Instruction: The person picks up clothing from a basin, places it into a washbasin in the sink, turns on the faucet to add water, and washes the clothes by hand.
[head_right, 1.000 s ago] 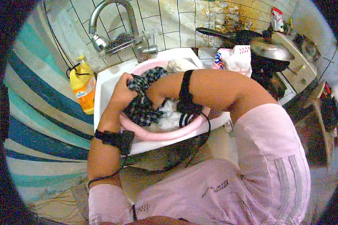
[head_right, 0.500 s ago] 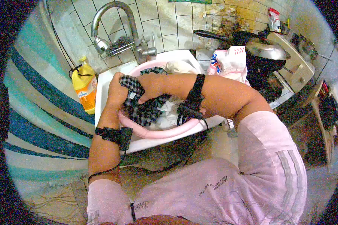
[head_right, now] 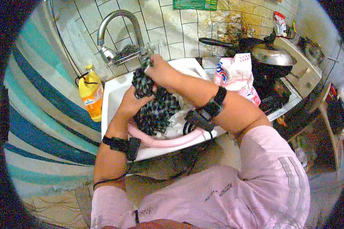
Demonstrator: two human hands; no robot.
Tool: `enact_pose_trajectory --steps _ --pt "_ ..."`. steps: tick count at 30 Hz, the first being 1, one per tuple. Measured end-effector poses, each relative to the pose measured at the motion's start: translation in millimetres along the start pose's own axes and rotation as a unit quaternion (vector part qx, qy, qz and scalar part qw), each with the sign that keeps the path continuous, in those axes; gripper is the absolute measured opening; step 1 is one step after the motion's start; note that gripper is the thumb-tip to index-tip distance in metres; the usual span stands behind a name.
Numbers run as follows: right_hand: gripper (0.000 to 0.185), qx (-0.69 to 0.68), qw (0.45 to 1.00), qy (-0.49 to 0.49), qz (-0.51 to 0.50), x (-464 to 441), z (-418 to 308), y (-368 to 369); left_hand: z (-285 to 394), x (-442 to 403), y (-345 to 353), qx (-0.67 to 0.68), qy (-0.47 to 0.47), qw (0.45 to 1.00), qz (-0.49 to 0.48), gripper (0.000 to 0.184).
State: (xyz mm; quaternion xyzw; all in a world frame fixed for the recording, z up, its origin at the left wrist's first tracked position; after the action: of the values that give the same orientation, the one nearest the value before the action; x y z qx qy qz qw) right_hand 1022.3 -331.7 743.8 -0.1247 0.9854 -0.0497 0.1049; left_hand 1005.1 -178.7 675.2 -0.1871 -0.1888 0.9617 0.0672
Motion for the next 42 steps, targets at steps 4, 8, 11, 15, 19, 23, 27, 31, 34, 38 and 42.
enact_pose_trajectory --steps 4,8,11,15,19,23,27,31,34,38,42 --pt "0.041 0.277 0.906 -0.313 -0.072 31 14 23 -37 -7 2 0.036 0.019 0.998 0.04 0.048" --pt "0.032 0.343 0.905 -0.238 -0.075 6 31 19 2 3 5 -0.133 -0.041 0.989 0.058 0.042" --pt "0.029 0.378 0.907 -0.175 -0.054 -1 32 17 3 3 6 -0.084 -0.018 0.994 0.065 0.041" --pt "0.03 0.405 0.889 -0.195 -0.089 25 18 35 -1 6 7 -0.025 0.01 0.999 0.022 0.046" --pt "0.035 0.364 0.908 -0.2 -0.045 -27 44 7 20 9 7 -0.026 0.03 0.998 0.056 0.048" --pt "0.041 0.261 0.964 -0.049 -0.024 -25 26 -17 29 11 -4 0.081 -0.068 0.985 0.136 0.046" --pt "0.056 0.351 0.905 -0.11 -0.213 -18 59 -33 8 1 -15 0.172 0.002 0.947 0.271 0.042" --pt "0.051 0.533 0.749 -0.381 -0.101 35 52 -18 10 3 -15 0.306 -0.039 0.916 0.256 0.039" --pt "0.049 0.604 0.756 -0.175 -0.178 15 57 -23 10 5 -16 0.398 -0.076 0.88 0.245 0.038" --pt "0.034 0.399 0.898 -0.185 -0.03 -24 35 -65 0 4 -18 0.391 -0.062 0.879 0.267 0.037" --pt "0.03 0.259 0.954 -0.117 0.1 -39 -19 -113 -10 3 -16 0.161 -0.137 0.953 0.216 0.045"
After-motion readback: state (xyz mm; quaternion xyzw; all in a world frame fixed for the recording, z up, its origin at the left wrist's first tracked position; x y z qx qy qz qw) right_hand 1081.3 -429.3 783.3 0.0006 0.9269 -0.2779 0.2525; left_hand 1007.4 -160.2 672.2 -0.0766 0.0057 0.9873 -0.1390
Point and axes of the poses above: each hand's wrist, its own x-axis away from the middle knuckle, its own y-axis out of the palm, z = x × y, the point moved 2 cm from there along -x, towards the middle knuckle, and after that the axes turned 5 degrees about z, right-handed, at the moved point
